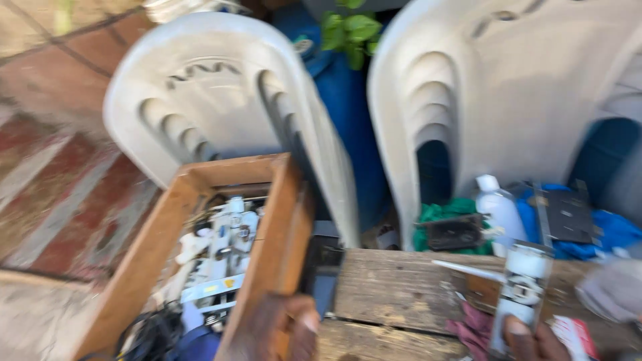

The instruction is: Cleaning and lubricating a metal door handle mechanism using a liquid cleaner and a cloth.

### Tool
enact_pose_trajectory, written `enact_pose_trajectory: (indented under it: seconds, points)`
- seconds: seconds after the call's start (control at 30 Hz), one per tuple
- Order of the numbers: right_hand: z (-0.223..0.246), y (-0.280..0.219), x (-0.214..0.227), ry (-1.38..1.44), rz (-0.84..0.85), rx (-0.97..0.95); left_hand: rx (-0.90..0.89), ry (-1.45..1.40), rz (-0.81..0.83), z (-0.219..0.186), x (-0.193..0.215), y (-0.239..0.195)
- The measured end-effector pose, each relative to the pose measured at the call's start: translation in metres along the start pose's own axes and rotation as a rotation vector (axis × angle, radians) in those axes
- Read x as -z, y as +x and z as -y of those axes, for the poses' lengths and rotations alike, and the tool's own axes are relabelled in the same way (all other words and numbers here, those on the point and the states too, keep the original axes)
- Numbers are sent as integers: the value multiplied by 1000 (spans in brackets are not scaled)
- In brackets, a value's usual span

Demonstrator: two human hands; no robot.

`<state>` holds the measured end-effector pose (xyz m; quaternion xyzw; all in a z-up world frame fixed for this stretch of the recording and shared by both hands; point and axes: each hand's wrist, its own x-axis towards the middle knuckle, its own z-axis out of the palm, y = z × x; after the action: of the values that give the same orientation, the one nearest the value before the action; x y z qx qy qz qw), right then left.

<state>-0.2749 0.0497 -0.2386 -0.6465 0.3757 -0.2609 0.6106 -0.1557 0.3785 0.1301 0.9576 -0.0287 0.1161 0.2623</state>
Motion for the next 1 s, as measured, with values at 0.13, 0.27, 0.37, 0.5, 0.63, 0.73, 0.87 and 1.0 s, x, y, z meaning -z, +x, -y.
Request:
enact_pose_trajectory:
  seconds: [0.13,0.27,0.37,0.5,0.63,0.73,0.87,1.0]
  points:
    - [240,-40,-12,407,170,-574,-274,-283,-88,-20,-102,-34]
    - [175,-17,14,75,286,64,-243,-516,216,-66,-134,-27]
    - [198,-23,15,89,354,-47,-153,-526,448,-88,-140,-32]
    - [225,-30,9,165,334,-302,-104,-618,443,-89,-149,-43]
    - [207,-20,7,60,315,-12,97,-648,616,-75,-154,-72]
    - [249,-32,0,233,320,-395,-82,-630,567,-46,-182,-83]
    - [222,-26,-1,-50,317,-8,-86,-593,624,-57,-158,-60]
    - [263,-36,-3,118,371,-590,67,-714,547,-77,-137,-36]
